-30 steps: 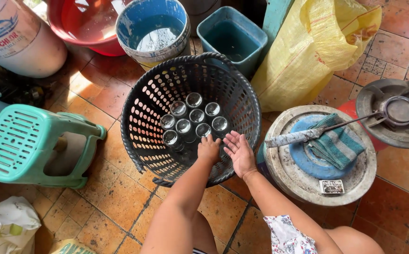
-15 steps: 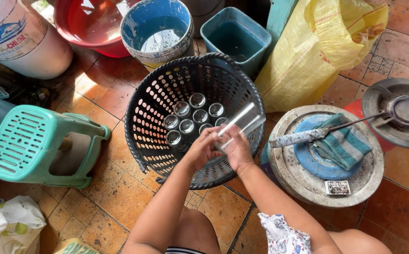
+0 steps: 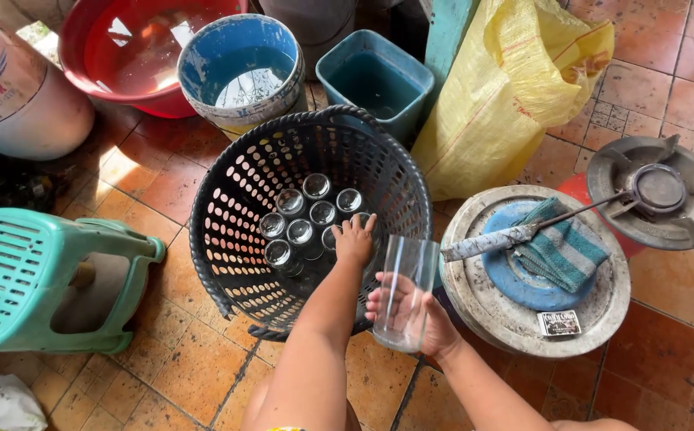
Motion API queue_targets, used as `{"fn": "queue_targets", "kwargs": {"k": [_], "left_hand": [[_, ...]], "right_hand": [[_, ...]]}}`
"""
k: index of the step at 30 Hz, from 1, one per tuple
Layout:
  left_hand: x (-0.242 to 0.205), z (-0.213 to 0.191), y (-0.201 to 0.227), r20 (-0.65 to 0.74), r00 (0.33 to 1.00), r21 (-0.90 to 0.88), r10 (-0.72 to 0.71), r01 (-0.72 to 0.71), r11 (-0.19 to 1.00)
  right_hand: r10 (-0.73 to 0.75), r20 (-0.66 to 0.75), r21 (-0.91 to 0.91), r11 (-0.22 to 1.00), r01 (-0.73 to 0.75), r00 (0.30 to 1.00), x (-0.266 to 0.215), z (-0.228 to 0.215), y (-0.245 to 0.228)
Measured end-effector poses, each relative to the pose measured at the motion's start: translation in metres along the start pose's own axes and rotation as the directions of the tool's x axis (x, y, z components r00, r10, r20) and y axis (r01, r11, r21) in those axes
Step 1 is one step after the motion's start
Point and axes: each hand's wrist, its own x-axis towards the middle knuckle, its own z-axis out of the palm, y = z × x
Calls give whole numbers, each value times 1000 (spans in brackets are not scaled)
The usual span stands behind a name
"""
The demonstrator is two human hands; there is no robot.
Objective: The person is cleaning and inspecting glass containers by picking them up from a basket and wiping them with a cloth.
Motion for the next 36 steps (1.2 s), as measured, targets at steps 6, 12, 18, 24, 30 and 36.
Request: {"fn": "queue_targets", "kwargs": {"k": [6,12,18,24,30,36], "left_hand": [[-12,-29,5,7,1000,1,-18,18,1000],[-2,-18,4,14,1000,59,8,-9,998],[-3,10,3,-146,972,115,183,-167,979],[-56,-75,-6,-245,970,-414,13,-116,903],[-83,-115,-67,141,951,-978,-275,89,-191],[-111,-135,-86,211,956,-898,-202,108,-426]], "right_hand": [[-7,67,73,997,2,998,-18,10,-8],[25,46,16,1000,-26,999,-19,9,-9],[-16,52,14,1000,15,999,-20,15,-15],[-110,51,-87,990,114,993,-17,9,-28],[-285,-111,-212,943,258,952,8,-14,-27],[-318,-72,-392,880,266,945,33,-1,-54]]}}
